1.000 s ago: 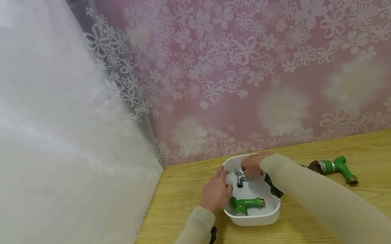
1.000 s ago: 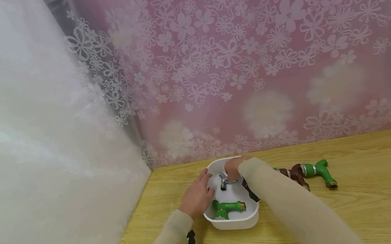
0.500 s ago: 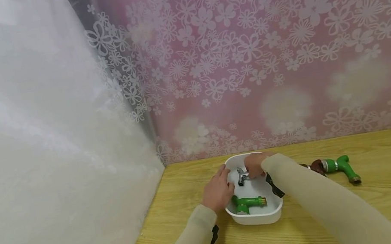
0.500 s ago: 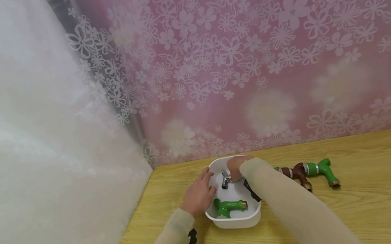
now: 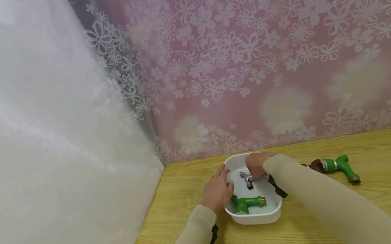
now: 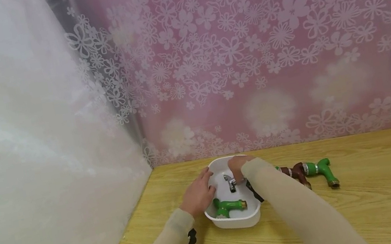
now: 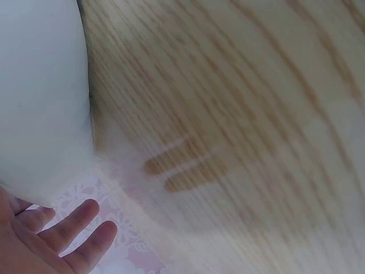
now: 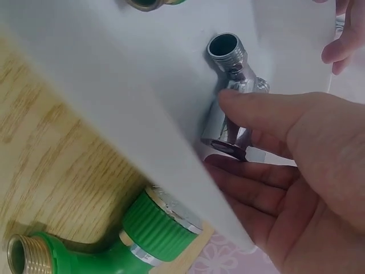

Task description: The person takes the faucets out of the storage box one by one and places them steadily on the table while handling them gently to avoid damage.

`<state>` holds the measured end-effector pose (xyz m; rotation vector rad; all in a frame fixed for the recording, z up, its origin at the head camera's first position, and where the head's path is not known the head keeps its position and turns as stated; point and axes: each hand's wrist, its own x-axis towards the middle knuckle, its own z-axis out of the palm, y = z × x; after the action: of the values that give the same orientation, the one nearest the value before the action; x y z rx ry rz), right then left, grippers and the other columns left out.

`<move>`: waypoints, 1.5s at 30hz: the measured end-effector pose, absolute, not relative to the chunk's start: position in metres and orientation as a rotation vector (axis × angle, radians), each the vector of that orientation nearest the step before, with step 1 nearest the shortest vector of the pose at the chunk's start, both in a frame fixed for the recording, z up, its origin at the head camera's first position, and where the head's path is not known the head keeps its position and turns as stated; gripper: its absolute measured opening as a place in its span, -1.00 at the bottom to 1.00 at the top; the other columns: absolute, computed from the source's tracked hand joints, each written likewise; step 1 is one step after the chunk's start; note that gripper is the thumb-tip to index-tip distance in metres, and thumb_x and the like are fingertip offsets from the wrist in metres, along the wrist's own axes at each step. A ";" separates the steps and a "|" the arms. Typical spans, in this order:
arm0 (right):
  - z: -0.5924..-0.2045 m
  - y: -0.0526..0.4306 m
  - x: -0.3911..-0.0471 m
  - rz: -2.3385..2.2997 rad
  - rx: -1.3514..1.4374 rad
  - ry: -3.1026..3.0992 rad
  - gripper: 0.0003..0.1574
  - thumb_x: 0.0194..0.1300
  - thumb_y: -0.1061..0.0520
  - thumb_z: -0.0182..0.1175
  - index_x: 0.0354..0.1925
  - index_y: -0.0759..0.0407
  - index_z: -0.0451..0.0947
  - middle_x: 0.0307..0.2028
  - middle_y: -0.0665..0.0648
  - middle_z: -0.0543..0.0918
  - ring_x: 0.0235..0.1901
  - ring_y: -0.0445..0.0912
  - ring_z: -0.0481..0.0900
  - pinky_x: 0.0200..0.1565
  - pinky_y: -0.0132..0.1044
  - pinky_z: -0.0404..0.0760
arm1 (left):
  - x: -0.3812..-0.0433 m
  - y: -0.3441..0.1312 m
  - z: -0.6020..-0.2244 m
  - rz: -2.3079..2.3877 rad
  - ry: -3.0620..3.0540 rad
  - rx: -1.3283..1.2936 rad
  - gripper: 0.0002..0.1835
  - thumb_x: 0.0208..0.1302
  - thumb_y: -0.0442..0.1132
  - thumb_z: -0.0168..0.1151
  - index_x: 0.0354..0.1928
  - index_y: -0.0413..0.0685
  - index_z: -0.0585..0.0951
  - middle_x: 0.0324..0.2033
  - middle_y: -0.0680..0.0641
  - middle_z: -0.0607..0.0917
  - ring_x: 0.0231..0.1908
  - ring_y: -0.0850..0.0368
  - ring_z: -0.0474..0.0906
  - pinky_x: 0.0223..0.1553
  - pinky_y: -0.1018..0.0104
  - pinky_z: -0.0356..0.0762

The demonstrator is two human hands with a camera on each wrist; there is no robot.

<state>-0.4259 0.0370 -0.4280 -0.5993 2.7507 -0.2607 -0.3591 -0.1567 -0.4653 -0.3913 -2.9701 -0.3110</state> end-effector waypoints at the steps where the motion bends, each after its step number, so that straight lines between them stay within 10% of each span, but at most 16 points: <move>1: -0.427 0.037 -0.426 -0.252 -0.606 2.752 -0.91 0.19 0.26 0.32 -0.41 0.10 0.61 -0.55 0.03 0.59 -0.57 -0.16 0.46 -0.55 -0.32 0.35 | -0.359 -0.157 -0.465 -0.311 -2.972 -0.392 -0.48 0.52 -0.09 -0.06 0.46 -0.01 0.36 0.56 -0.01 0.20 0.39 0.02 0.40 0.26 0.01 0.51; 45: -0.409 0.046 -0.413 -0.419 -1.046 2.771 -0.85 0.37 0.21 0.23 -0.17 0.22 0.70 -0.33 0.00 0.67 -0.40 -0.17 0.55 -0.28 -0.24 0.63 | -0.359 -0.157 -0.468 -0.322 -2.958 -0.399 -0.49 0.51 -0.09 -0.04 0.43 -0.01 0.39 0.55 -0.02 0.21 0.34 0.00 0.46 0.23 0.00 0.54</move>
<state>-0.4129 0.0463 -0.4086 -1.0459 2.7705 -0.4194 -0.3594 -0.1570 -0.4677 -0.3988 -2.9579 -0.3220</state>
